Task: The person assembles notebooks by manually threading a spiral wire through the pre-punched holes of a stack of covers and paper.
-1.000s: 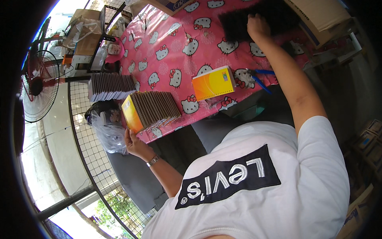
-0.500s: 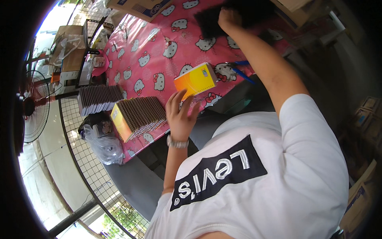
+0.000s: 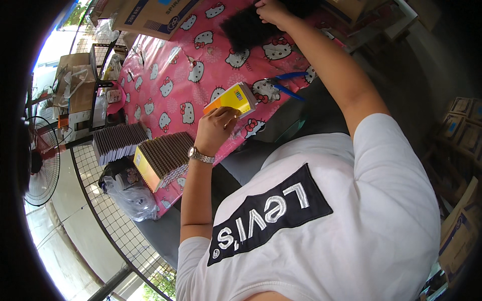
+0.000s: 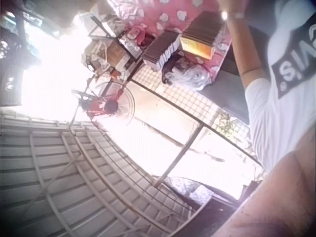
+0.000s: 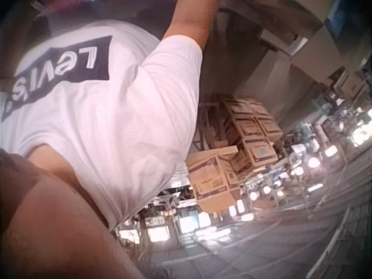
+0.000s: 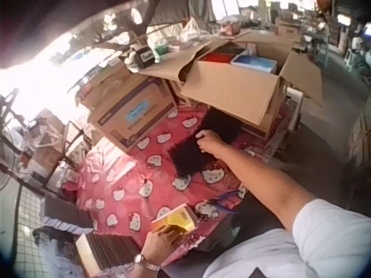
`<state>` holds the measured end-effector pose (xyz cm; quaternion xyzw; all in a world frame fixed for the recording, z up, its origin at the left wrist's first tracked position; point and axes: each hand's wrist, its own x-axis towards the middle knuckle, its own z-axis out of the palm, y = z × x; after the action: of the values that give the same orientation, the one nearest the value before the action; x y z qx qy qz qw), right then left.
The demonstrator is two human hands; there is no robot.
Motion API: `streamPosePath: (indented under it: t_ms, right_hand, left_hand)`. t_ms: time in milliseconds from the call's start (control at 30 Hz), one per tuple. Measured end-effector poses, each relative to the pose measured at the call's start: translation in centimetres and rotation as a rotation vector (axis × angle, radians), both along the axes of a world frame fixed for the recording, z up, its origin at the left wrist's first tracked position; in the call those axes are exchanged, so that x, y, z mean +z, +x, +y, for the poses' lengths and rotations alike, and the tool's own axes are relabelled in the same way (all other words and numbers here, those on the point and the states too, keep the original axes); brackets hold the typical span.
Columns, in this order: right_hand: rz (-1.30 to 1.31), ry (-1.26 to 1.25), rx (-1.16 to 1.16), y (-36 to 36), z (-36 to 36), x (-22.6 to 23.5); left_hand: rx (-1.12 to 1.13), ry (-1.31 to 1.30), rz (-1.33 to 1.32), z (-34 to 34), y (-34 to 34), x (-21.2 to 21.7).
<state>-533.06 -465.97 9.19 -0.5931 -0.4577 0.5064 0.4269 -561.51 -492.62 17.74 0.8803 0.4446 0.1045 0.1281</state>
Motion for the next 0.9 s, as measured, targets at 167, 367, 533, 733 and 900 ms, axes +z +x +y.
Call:
streamPosePath:
  t_ms: [167,367,533,733,900]
  right_hand:
    - [0.205,0.146,0.124,0.1,-4.5,0.5]
    - [0.26,-0.114,0.381,-0.4,-16.4,6.0]
    - [0.4,-0.219,0.338,-1.7,-20.9,4.9]
    - [0.263,-0.189,0.453,-5.1,-26.8,3.5]
    - [0.15,-0.01,0.44,-5.5,-27.6,2.8]
  left_hand:
    - [-0.053,0.028,-0.006,0.4,0.0,-0.1]
    - [-0.051,0.086,0.031,0.2,0.6,-0.3]
    - [-0.05,-0.036,-0.021,0.9,0.1,0.2]
    - [-0.018,-0.089,-0.119,1.5,-0.5,0.2]
    - [-0.006,-0.056,-0.109,1.2,-0.5,-0.1]
